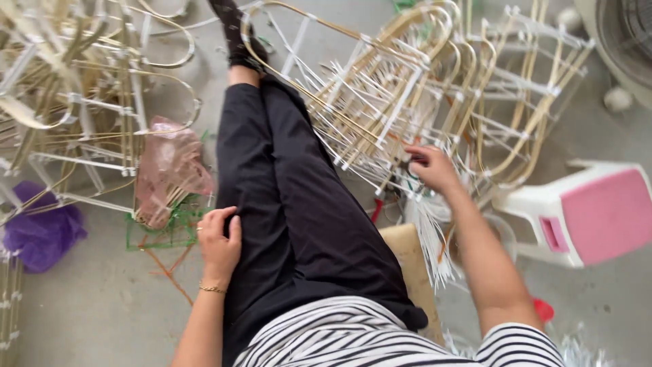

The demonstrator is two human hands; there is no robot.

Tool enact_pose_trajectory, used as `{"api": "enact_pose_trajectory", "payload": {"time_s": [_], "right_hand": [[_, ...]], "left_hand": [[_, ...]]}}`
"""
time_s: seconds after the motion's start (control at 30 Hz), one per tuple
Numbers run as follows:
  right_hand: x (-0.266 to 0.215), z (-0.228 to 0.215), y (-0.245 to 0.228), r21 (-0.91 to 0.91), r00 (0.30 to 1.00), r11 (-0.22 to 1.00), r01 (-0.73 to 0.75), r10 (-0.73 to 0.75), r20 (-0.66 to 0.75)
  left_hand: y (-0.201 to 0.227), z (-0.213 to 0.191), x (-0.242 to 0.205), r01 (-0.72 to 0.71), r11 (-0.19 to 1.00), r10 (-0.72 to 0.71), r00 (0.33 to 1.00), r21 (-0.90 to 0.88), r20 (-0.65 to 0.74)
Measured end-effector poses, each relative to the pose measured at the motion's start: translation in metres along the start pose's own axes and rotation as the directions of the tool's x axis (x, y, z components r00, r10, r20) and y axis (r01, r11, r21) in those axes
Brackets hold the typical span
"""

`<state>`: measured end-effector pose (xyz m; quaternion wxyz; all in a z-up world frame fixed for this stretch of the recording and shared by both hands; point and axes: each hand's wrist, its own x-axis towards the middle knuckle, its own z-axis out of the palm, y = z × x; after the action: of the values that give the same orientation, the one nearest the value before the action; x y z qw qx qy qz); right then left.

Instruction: The recorder is assembling and wrapping wooden or bamboo furniture frames with white tape or plastic strips.

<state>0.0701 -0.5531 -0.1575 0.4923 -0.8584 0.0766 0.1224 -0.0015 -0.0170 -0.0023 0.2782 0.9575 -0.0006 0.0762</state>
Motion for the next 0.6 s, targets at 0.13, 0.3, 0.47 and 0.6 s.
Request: {"api": "enact_pose_trajectory", "payload": {"time_s": [0.13, 0.3, 0.47, 0.6], "right_hand": [[0.08, 0.092, -0.079, -0.338, 0.91, 0.863, 0.375, -0.413, -0.045], [0.145, 0.147, -0.096, -0.398, 0.979, 0.894, -0.205, 0.187, -0.085], [0.134, 0.099, -0.095, -0.503, 0.976, 0.836, -0.22, 0.183, -0.121], [0.09, 0.004, -0.134, -0.52, 0.973, 0.843, 0.141, -0.216, -0.086]], "left_hand": [[-0.007, 0.007, 0.001, 0.054, 0.997, -0.056, 0.998, -0.055, -0.039], [-0.012, 0.01, 0.006, 0.061, 0.994, -0.062, 0.998, -0.089, -0.01], [-0.034, 0.02, 0.008, 0.108, 0.974, -0.112, 0.994, -0.197, -0.006], [-0.09, 0.04, 0.031, 0.367, 0.713, -0.275, 0.93, -0.597, 0.244]]}}
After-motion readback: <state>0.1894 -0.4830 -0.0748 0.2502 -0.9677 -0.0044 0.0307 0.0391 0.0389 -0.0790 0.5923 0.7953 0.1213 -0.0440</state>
